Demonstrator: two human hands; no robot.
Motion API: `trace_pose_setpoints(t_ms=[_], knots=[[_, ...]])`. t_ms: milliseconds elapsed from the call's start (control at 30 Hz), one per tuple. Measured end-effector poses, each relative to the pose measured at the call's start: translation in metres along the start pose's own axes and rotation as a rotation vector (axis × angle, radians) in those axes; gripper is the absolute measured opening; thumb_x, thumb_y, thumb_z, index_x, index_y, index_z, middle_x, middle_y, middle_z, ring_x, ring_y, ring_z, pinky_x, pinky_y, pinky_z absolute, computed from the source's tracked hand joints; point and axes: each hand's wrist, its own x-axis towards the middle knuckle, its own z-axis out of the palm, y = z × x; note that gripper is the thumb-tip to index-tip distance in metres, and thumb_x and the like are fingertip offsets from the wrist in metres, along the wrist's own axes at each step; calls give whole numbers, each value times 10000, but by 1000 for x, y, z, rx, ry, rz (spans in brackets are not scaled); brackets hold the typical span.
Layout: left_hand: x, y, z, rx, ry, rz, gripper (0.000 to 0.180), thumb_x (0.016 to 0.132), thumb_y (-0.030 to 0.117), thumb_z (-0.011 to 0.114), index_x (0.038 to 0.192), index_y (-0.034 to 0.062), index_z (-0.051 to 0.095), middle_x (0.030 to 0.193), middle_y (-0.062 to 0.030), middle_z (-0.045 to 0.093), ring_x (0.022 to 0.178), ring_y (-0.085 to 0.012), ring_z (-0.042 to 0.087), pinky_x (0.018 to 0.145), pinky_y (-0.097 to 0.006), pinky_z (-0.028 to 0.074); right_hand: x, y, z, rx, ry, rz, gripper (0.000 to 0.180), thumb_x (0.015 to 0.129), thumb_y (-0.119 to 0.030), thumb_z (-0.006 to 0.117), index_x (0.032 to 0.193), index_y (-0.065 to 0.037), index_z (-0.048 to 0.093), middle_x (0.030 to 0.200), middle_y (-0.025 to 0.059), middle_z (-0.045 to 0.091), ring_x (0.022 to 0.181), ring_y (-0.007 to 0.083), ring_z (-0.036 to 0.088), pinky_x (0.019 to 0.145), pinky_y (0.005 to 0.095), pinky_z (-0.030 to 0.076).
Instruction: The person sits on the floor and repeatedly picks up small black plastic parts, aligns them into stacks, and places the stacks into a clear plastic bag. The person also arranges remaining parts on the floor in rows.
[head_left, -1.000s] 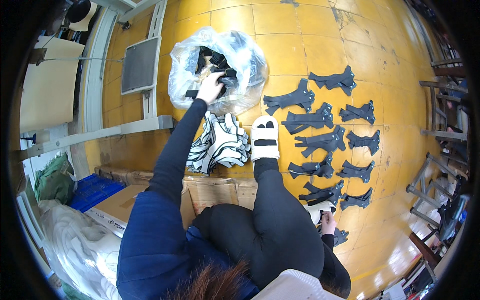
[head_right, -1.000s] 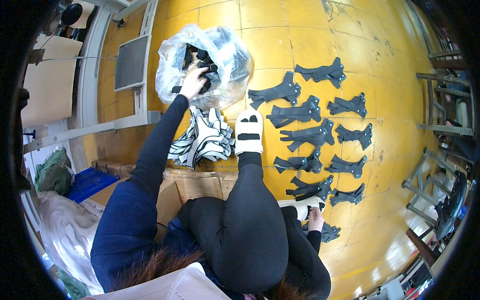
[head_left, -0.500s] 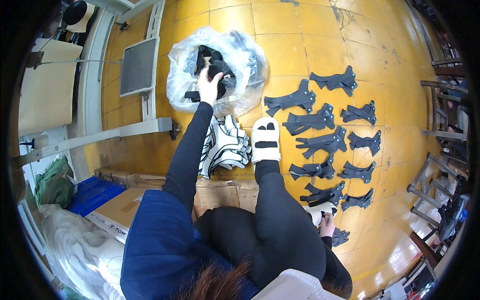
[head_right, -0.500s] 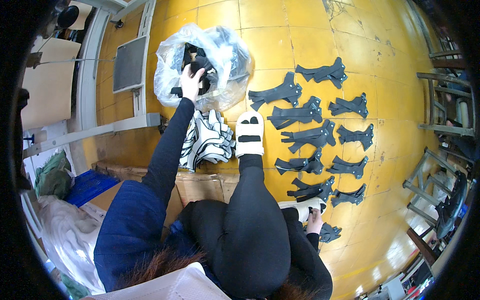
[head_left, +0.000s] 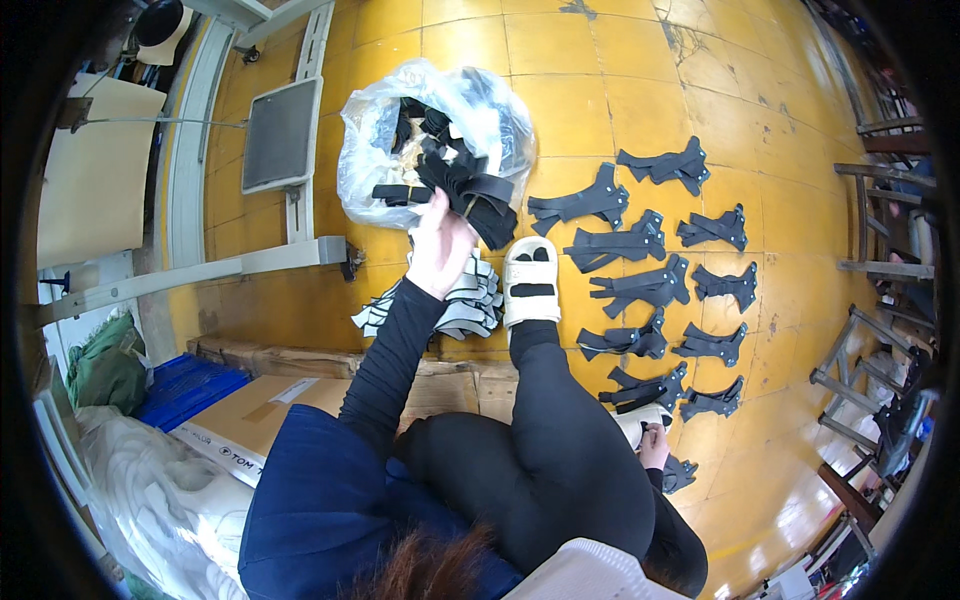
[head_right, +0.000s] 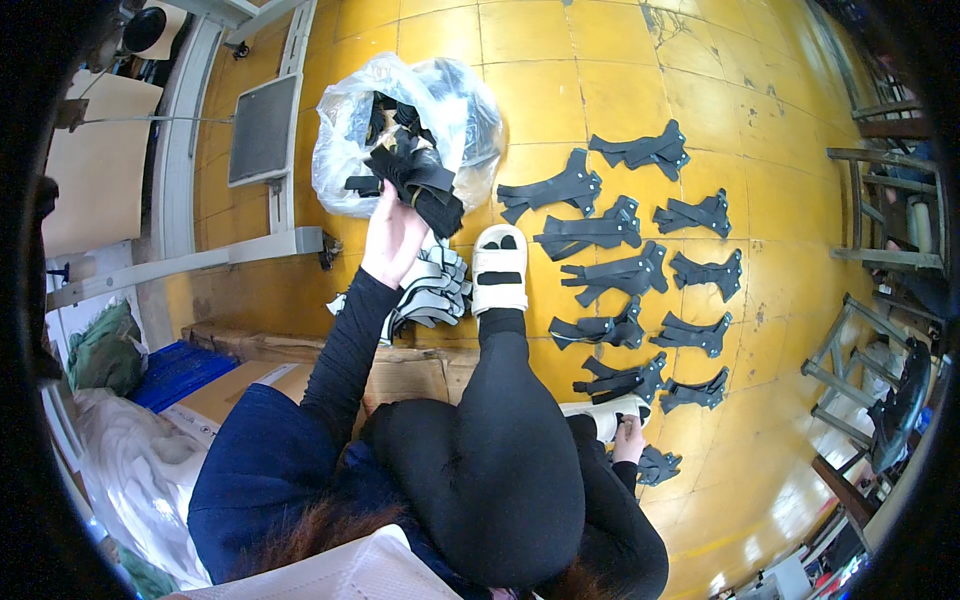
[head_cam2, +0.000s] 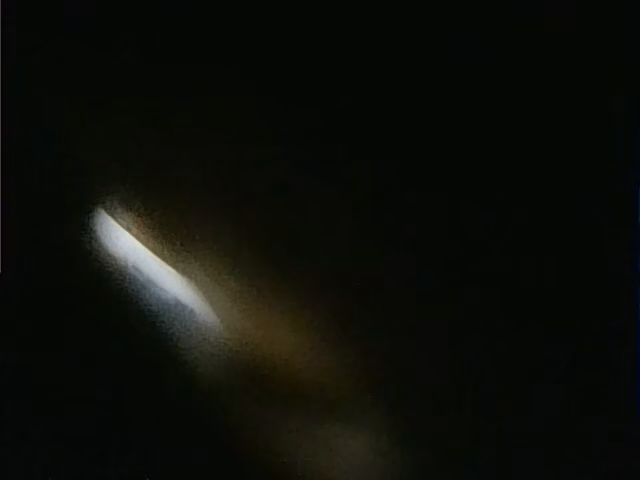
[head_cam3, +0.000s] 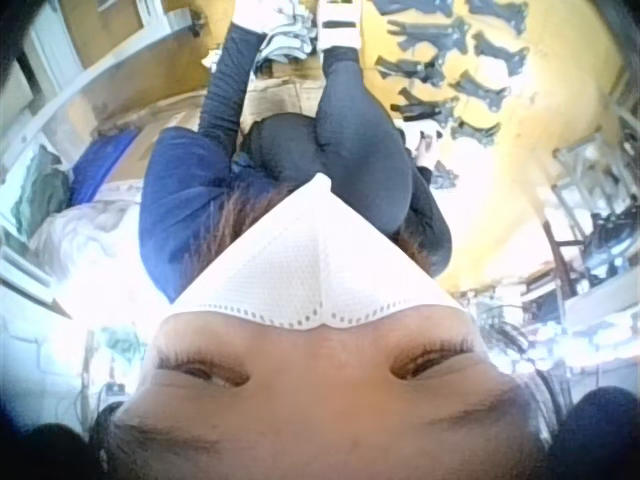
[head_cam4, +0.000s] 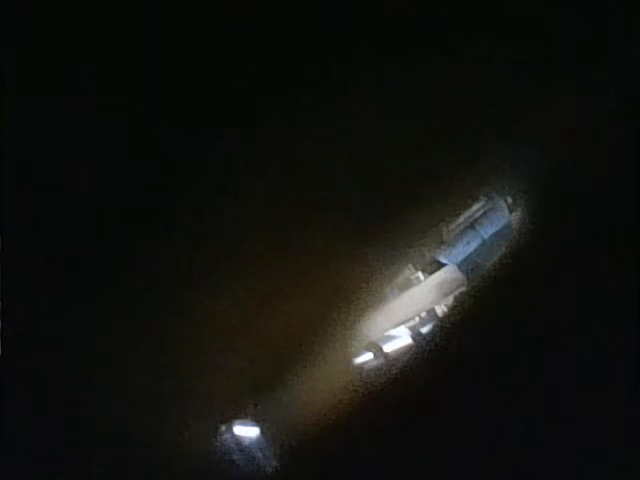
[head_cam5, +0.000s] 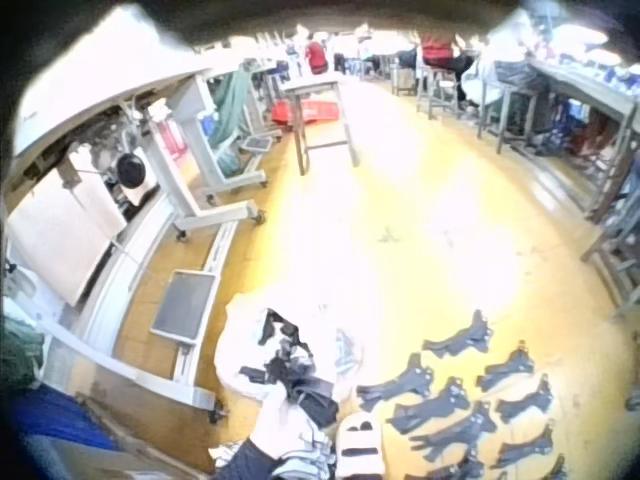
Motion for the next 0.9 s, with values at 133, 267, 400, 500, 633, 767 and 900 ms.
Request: trace_pose_setpoints(t_ms=[133, 267, 400, 500, 633, 767, 900], knots=[[-10, -33, 14, 4, -44, -125, 404, 966, 348, 421, 1266, 78, 425, 1143, -96, 535, 1099, -214, 511, 966, -347, 407, 0, 6, 3, -50, 10, 26, 82, 841, -71, 528, 914, -85, 563, 594, 55, 517, 530, 131, 505, 530, 293, 425], [-11, -56, 31, -165, -27, -294, 340, 934, 167, 521, 1235, 42, 425, 1147, -110, 539, 1087, -222, 541, 973, -399, 439, 0, 5, 2, -16, 6, 83, 78, 859, -71, 515, 924, -74, 558, 635, 60, 564, 560, 132, 546, 546, 291, 443], [-15, -72, 37, -291, 83, -536, 325, 942, 129, 496, 1228, -4, 419, 1183, -113, 541, 1147, -231, 517, 1000, -391, 418, 2, 6, 5, -8, 45, 7, 81, 858, -58, 513, 925, -65, 557, 680, 77, 589, 619, 140, 581, 587, 290, 453], [-18, -75, 45, -303, 73, -606, 323, 934, 97, 502, 1207, -47, 408, 1199, -189, 522, 1145, -273, 519, 990, -374, 449, 2, 6, 3, 16, -4, 91, 89, 837, -36, 515, 916, -60, 549, 684, 69, 579, 626, 147, 582, 603, 288, 449], [-20, -81, 61, -557, 382, -674, 298, 882, 25, 568, 1154, -57, 479, 1189, -248, 510, 1105, -334, 542, 884, -359, 536, 0, -3, 3, 23, 27, 66, 86, 831, -38, 517, 907, -64, 550, 654, 73, 562, 603, 158, 573, 582, 297, 441], [-27, -91, 67, -277, 335, -495, 302, 853, 11, 600, 1128, -51, 488, 1157, -194, 528, 1076, -286, 558, 863, -338, 540, 1, 7, 7, -12, 55, 55, 74, 829, -48, 522, 893, -70, 553, 611, 83, 533, 568, 186, 554, 562, 314, 434], [-38, -91, 97, 228, 239, -178, 652, 748, -55, 685, 1286, -4, 321, 1148, -131, 526, 950, -190, 608, 745, -271, 544, 0, 4, 7, -4, 72, 40, 70, 825, -51, 526, 886, -72, 552, 599, 84, 524, 554, 190, 543, 553, 323, 430]])
